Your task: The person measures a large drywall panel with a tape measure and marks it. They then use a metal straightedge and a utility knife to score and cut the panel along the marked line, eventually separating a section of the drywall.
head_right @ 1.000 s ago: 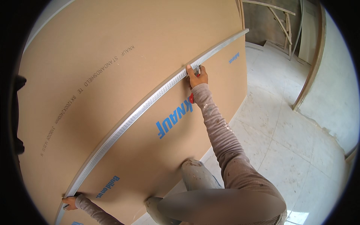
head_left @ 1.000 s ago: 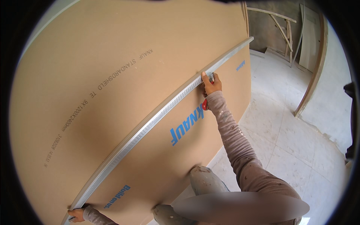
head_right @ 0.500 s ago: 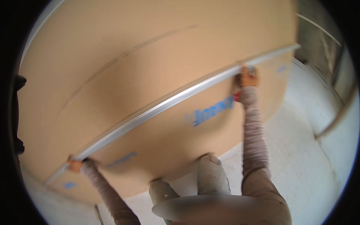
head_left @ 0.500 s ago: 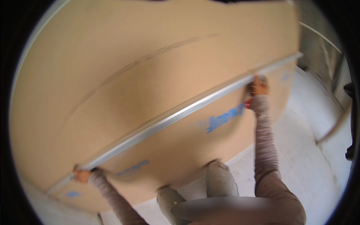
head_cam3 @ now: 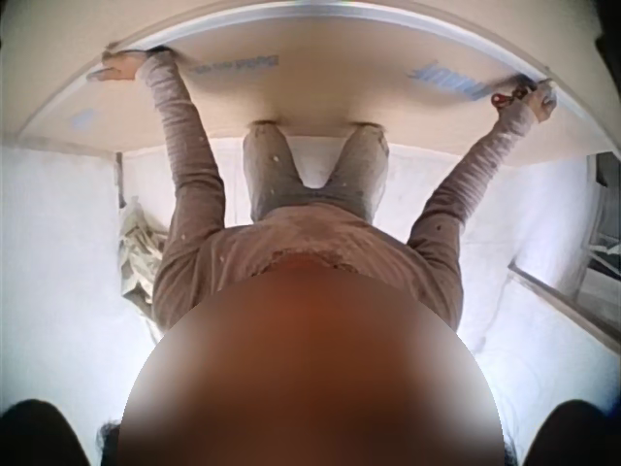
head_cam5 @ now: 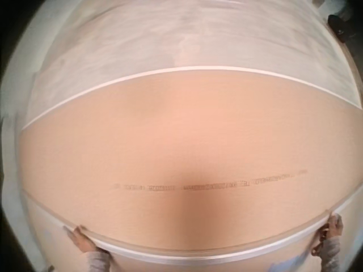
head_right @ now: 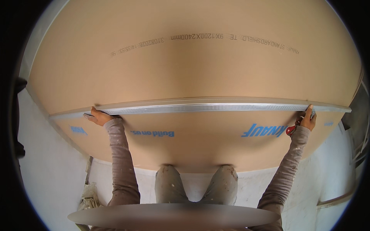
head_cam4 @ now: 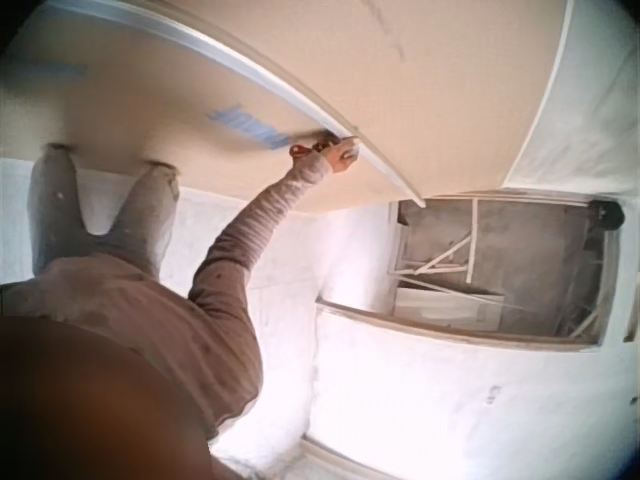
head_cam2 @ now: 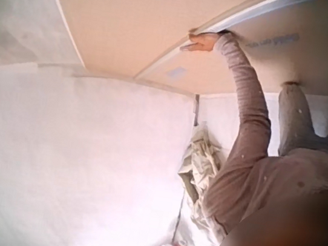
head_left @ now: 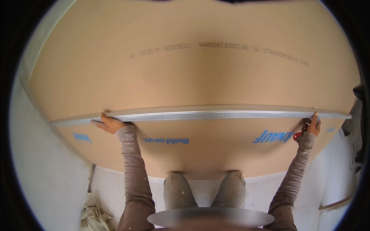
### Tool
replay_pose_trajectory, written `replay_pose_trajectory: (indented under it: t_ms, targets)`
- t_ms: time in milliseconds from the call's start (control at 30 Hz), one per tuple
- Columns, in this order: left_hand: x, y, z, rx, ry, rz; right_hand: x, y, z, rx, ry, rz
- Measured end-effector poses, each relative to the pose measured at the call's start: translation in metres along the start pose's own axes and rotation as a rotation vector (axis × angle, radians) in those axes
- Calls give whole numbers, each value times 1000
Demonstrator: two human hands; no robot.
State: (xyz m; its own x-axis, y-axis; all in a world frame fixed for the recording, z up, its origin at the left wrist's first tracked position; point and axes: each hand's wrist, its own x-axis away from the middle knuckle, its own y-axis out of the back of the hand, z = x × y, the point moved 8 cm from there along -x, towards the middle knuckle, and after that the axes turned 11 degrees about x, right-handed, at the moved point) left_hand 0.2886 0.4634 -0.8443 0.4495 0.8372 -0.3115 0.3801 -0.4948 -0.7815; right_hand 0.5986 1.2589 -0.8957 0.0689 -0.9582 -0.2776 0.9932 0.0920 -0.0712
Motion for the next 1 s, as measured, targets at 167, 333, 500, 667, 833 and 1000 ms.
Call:
replay_pose_trajectory:
  t_ms: [167,333,500,667,833,1000]
  targets:
    - [-13,10,9,-72,-48,27,-7,1,-6,0,-7,0]
    - [-16,10,30,235,50,35,-22,3,-30,-41,-30,24]
    - [-15,22,16,-254,-156,-104,-35,4,-49,-88,-37,51]
    - [-15,24,20,-315,-65,-104,-44,6,-45,65,-69,31]
    - [-12,23,21,-281,-45,-84,-34,7,-33,102,-24,14]
    - [-13,24,23,-287,-25,-77,-35,7,-35,81,-19,-26]
